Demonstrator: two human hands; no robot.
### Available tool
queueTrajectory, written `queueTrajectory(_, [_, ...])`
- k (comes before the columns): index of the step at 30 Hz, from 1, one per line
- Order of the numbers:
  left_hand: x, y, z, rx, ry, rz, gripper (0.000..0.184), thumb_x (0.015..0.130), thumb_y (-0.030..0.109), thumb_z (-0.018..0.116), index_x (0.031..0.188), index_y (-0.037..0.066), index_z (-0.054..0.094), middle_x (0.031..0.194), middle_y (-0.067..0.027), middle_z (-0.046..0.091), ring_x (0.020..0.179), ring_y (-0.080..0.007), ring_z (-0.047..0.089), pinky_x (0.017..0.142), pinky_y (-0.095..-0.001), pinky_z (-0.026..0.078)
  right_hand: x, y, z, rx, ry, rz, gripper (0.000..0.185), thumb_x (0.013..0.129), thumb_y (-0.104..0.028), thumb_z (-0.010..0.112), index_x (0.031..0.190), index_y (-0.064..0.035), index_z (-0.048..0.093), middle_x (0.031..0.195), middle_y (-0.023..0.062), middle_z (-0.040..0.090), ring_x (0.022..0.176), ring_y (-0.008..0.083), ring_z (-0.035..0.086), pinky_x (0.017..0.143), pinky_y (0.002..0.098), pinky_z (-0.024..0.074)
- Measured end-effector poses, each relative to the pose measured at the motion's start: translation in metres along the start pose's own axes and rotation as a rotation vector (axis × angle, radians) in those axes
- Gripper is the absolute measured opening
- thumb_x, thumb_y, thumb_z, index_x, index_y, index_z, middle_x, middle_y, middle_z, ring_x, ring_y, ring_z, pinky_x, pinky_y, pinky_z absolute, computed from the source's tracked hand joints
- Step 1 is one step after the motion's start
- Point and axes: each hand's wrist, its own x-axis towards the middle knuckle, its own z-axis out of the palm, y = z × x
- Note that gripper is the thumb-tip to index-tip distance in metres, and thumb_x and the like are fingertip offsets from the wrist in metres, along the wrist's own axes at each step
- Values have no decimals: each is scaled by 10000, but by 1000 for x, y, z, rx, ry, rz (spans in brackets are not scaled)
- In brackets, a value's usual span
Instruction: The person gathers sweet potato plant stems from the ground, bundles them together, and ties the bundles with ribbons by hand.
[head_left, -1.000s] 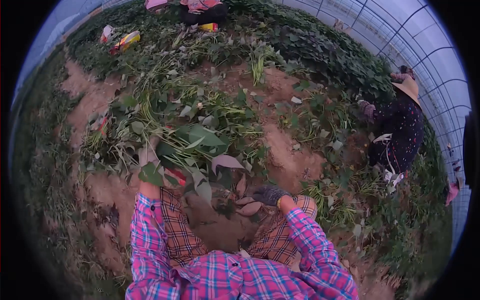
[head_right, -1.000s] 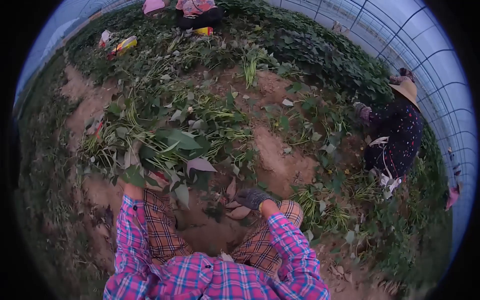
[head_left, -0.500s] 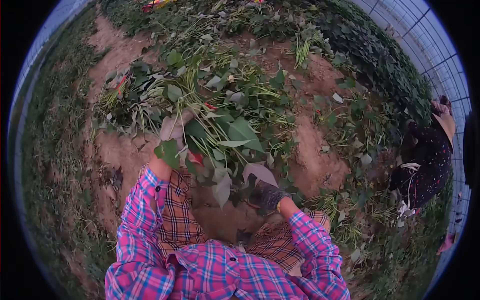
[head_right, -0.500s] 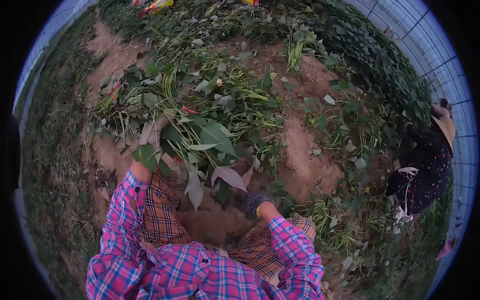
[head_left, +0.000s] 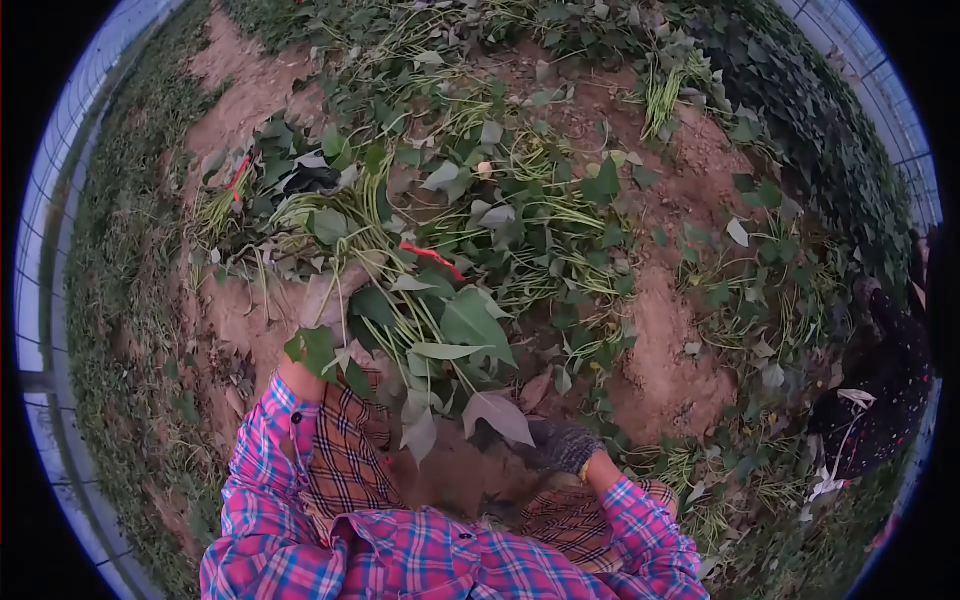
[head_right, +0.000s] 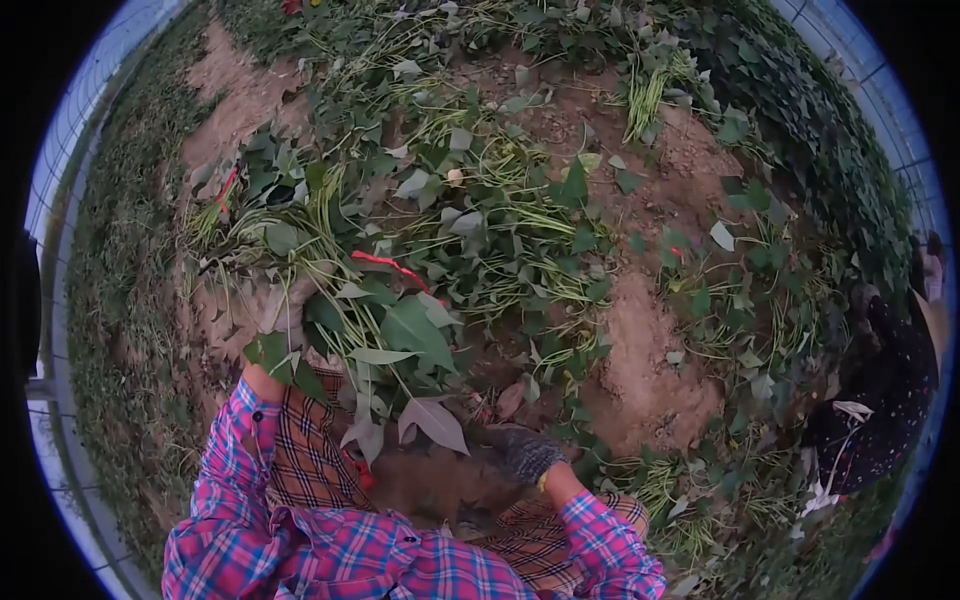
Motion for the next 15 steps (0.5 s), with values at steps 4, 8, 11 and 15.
queueTrajectory(4, [32, -12, 11, -151, -162, -54, 254, 878, 176, 542, 1033, -13, 612, 943, -13, 595, 800, -70, 546, 682, -206, 439, -1, 18, -6, 105, -17, 177, 402, 830, -351, 557, 1166, -130, 570, 1243, 125, 510, 1141, 293, 485, 947, 375, 385])
queueTrajectory(8, [65, -55, 3, 6, -225, -57, 268, 877, 172, 547, 1043, -29, 612, 950, -32, 612, 808, -115, 577, 717, -238, 464, -8, 10, -24, 167, -6, 137, 456, 837, -384, 542, 1221, -140, 523, 1242, 122, 513, 1150, 294, 480, 950, 380, 384])
queueTrajectory(11, [67, -35, 26, 213, -246, 29, 269, 870, 162, 540, 1096, 34, 610, 1032, -55, 636, 858, -141, 612, 761, -268, 486, 0, -18, -44, 95, -58, 307, 543, 807, -430, 564, 1240, -109, 497, 1194, 144, 543, 1092, 314, 517, 929, 382, 400])
queueTrajectory(15, [56, -20, 39, 396, -271, -159, 344, 849, 258, 602, 1124, 51, 604, 1042, -55, 640, 850, -145, 620, 720, -278, 490, -7, 25, 6, 86, 27, 223, 575, 808, -483, 535, 1217, -79, 514, 1150, 175, 569, 1067, 335, 533, 925, 394, 403])
